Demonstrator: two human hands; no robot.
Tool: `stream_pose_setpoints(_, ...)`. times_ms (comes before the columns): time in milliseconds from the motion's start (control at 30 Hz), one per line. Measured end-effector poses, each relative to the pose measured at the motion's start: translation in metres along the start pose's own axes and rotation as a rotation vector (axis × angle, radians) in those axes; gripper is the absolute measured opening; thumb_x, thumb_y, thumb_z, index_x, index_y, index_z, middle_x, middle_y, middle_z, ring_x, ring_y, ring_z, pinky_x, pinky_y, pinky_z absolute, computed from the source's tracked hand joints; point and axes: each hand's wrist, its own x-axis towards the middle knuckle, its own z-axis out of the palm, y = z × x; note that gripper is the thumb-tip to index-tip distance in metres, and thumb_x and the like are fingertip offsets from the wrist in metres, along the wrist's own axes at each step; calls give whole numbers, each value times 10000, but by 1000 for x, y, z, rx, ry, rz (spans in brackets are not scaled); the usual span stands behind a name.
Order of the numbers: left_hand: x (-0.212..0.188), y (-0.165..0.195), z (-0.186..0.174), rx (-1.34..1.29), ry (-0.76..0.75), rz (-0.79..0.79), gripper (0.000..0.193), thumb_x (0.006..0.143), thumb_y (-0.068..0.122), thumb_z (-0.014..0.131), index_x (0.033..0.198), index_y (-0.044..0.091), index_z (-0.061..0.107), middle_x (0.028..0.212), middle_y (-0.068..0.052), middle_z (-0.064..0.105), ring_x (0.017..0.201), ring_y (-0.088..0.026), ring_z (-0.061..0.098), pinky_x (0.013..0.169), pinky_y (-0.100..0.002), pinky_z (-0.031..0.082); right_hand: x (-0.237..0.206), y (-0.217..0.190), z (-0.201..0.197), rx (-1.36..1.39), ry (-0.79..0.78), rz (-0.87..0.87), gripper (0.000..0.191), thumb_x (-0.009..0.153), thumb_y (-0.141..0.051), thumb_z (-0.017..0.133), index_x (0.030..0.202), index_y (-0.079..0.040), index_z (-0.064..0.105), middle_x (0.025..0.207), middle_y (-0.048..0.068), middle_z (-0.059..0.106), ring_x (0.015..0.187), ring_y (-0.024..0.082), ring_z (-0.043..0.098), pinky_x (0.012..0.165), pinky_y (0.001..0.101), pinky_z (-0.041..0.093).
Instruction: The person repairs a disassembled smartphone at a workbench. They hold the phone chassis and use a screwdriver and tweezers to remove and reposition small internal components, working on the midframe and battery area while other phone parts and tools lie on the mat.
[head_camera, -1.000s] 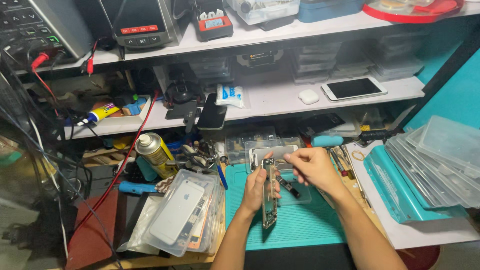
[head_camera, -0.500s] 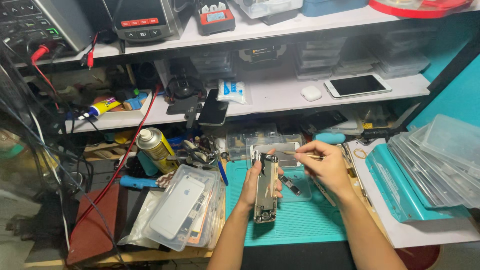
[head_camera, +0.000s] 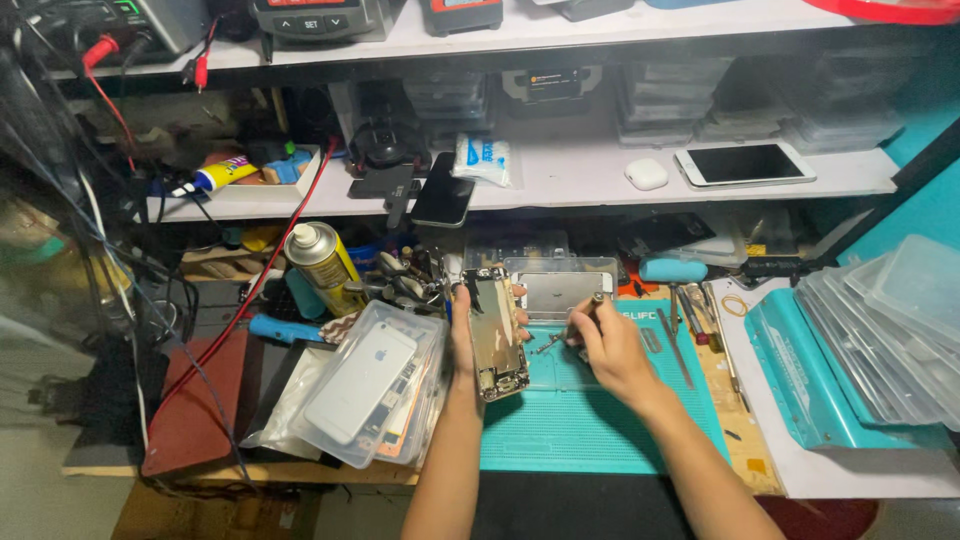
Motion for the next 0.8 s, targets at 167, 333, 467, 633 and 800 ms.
stream_pose_setpoints(167,-2,8,7,-272,-131,-96,803,1020,672,325,1514,44,394,1205,-232,591,840,-302,670,652,-401,608,5,1,18,-351,-75,-15,188,1049,-197,524,1086,-13,518,764,178,698,714,307,676,646,410,511)
stream_pose_setpoints(333,-5,7,9,-383,-221,-147,846,1023,685,337,1548,23,373,1229,-262,583,828,-334,673,617,-420,613,1,-21,5,-250,99,-138,156,1007,-153,584,962,-5,607,834,150,732,692,252,690,634,391,519)
stream_pose_setpoints(467,-5,-1,10,-369,-166,-186,865,1029,670,350,1572,-3,349,1209,-291,574,838,-341,683,634,-452,623,-3,-45,-15,-69,222,-327,54,966,-15,664,1009,15,650,954,151,696,785,191,683,711,328,558)
stream_pose_setpoints(633,-10,-14,12,-421,-264,-278,815,1057,633,355,1595,22,325,1231,-300,572,902,-359,704,684,-466,641,-9,-65,-20,243,234,-291,228,949,41,672,1153,22,574,1061,101,745,889,184,755,775,285,620)
stream_pose_setpoints(800,-11,-20,13,-313,-274,-331,837,1055,630,363,1627,21,309,1272,-312,578,929,-362,706,709,-478,642,-8,-72,-13,-153,318,-581,306,930,53,710,1204,32,576,1062,120,740,955,201,756,854,301,617)
